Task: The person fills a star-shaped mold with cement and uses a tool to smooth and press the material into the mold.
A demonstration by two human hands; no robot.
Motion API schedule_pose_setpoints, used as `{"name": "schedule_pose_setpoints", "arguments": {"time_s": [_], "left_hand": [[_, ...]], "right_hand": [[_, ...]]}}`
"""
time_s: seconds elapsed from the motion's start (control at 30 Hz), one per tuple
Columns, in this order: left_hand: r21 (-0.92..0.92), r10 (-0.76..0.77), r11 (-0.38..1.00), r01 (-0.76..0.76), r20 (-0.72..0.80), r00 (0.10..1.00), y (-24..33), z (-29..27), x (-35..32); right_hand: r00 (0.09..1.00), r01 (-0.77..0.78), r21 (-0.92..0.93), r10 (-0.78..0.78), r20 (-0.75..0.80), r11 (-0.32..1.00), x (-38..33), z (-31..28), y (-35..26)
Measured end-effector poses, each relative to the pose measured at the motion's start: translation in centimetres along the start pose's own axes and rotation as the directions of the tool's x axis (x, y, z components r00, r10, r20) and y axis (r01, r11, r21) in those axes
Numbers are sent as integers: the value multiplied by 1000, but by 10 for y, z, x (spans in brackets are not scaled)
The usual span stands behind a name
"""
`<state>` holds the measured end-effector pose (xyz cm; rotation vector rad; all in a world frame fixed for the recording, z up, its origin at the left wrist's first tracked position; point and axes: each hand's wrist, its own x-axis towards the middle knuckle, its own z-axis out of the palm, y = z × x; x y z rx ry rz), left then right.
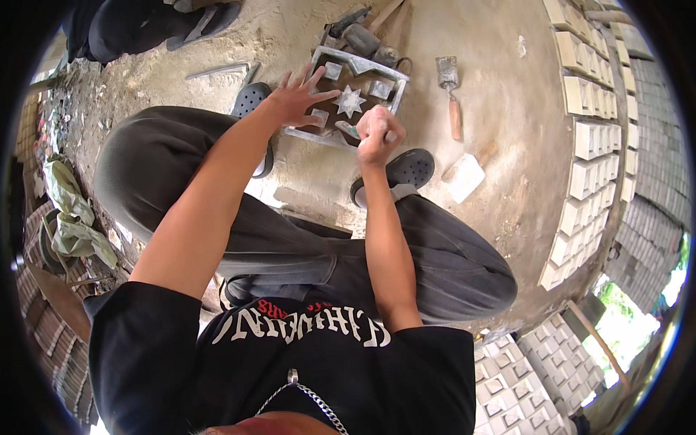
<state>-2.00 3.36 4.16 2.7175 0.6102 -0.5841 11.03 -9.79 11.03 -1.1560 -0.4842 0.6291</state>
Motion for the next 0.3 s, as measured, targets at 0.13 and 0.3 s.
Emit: {"name": "schedule_pose_setpoints", "arguments": {"time_s": [0.13, 0.3], "left_hand": [[-15, -73, 997, 73, 30, 997, 0, 9, 7], [-200, 9, 979, 43, 253, 968, -9, 8, 19]], "right_hand": [[945, 195, -124, -153, 288, 973, -4, 10, -22], [884, 248, -257, -110, 455, 934, -3, 9, -20]]}}
